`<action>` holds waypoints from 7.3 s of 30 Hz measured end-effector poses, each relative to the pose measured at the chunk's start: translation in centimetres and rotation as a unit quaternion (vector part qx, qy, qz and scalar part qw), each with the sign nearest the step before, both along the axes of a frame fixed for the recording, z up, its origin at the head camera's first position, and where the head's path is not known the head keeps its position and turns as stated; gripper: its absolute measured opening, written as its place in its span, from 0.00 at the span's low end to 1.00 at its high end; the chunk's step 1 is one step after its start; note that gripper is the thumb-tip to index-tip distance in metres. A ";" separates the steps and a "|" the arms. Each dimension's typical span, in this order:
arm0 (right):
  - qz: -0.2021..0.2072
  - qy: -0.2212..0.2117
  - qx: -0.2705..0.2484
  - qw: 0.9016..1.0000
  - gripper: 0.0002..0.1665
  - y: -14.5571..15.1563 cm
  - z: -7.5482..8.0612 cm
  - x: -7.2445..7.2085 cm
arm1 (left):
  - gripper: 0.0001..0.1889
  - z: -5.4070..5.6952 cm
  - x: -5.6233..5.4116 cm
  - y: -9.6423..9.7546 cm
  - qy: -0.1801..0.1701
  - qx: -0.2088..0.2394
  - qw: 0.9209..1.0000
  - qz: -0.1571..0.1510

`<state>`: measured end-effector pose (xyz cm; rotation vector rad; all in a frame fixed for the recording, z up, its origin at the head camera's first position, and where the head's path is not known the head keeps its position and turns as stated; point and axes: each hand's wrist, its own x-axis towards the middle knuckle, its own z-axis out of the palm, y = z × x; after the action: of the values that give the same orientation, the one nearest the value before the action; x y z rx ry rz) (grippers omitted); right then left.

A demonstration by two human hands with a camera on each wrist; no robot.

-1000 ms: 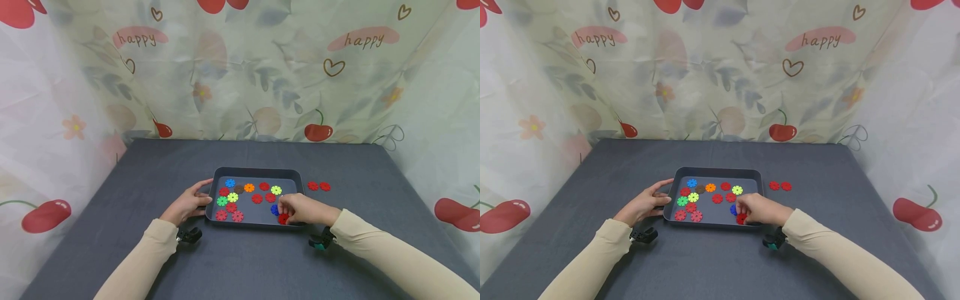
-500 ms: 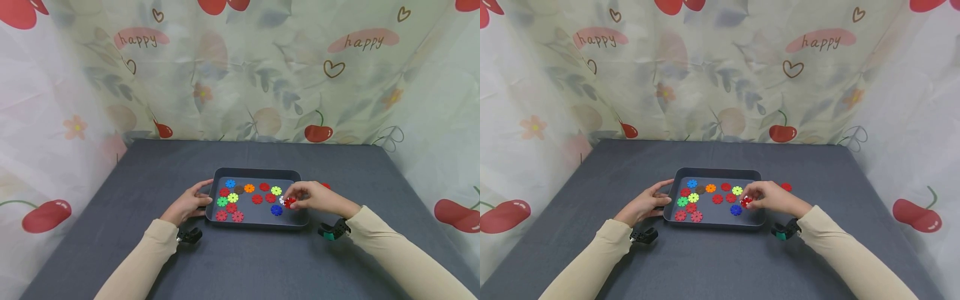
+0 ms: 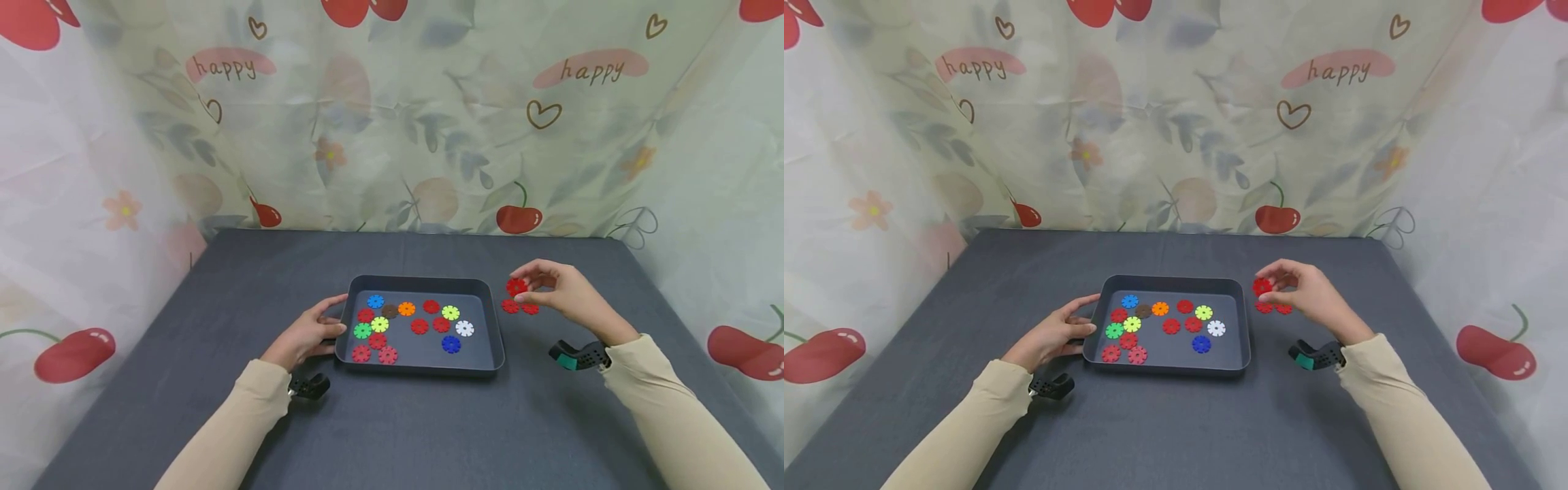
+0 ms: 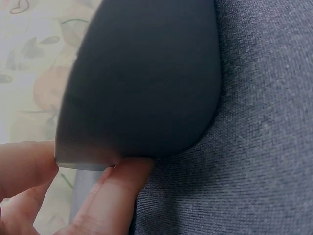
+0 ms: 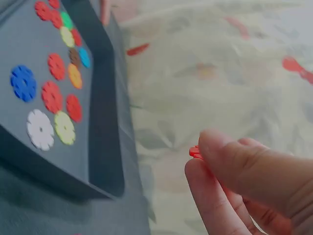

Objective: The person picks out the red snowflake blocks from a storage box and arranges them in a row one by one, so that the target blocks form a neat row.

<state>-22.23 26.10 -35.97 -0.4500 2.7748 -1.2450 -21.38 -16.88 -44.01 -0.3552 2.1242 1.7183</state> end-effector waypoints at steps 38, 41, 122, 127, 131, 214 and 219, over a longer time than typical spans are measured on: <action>-0.089 -0.087 0.042 0.991 0.31 7.2 -8.0 -3.8 | 0.35 0.2 0.1 0.1 -0.003 -0.010 1.000 0.001; -0.090 -0.087 0.051 0.991 0.31 7.3 -8.1 -3.9 | 0.35 0.3 0.1 0.1 -0.004 -0.011 1.000 0.000; -0.051 -0.011 0.005 0.999 0.38 -3.6 0.4 0.2 | 0.35 0.3 0.1 0.0 -0.001 -0.006 1.000 -0.006; -0.005 -0.016 -0.068 0.998 0.40 -7.2 -0.3 0.9 | 0.35 0.1 0.1 0.1 0.003 -0.003 1.000 -0.004; 0.025 -0.026 -0.110 0.993 0.41 -9.6 -1.8 1.1 | 0.35 0.1 0.1 0.2 0.006 -0.003 1.000 -0.005; -0.048 0.046 -0.085 0.994 0.21 -9.0 -2.3 1.8 | 0.35 0.5 0.2 0.1 0.002 -0.004 1.000 -0.002; -0.093 0.059 -0.062 0.992 0.24 -6.1 -0.7 1.4 | 0.35 0.5 0.2 0.1 0.003 -0.006 1.000 -0.004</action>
<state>-20.81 19.96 -36.65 -0.2843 2.9059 -1.4829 -21.21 -16.78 -43.55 -0.3461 2.1377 1.7046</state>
